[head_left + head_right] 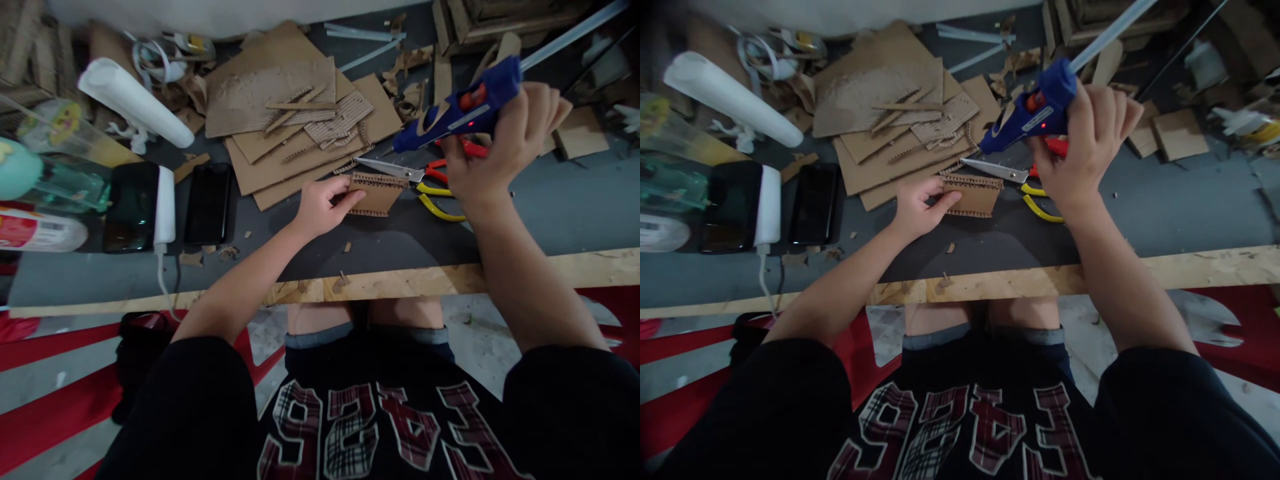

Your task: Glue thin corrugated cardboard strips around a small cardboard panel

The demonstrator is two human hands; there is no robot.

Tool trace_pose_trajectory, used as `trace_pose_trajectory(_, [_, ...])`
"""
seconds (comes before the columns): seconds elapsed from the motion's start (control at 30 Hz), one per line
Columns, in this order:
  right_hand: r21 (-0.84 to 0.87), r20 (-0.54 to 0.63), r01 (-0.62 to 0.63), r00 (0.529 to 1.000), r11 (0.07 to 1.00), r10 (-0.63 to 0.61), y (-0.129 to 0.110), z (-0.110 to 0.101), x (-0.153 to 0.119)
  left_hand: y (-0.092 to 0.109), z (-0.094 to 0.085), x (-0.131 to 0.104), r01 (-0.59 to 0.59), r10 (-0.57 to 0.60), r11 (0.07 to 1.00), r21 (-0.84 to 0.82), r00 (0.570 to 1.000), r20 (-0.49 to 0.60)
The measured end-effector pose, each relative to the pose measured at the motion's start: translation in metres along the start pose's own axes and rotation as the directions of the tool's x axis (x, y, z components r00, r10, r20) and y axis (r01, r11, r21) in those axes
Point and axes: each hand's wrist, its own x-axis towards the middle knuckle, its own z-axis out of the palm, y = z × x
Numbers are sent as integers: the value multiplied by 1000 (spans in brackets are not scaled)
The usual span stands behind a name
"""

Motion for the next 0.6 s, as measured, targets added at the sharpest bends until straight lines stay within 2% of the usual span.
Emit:
trace_pose_trajectory(0.17, [-17, 3, -61, 998, 998, 62, 13, 8, -6, 0, 0, 0, 19, -19, 1000, 14, 1000, 2])
trace_pose_trajectory(0.3, [10, 16, 20, 1000, 1000, -20, 18, 12, -8, 1, -1, 0, 23, -22, 999, 32, 1000, -16])
trace_pose_trajectory(0.47, [73, 9, -35, 999, 997, 34, 9, 7, -6, 0, 0, 0, 47, -46, 998, 40, 999, -22])
trace_pose_trajectory(0.6, [4, 37, 28, 999, 1000, -28, 1, 2, -3, 0, 0, 1, 54, -52, 998, 45, 998, -37])
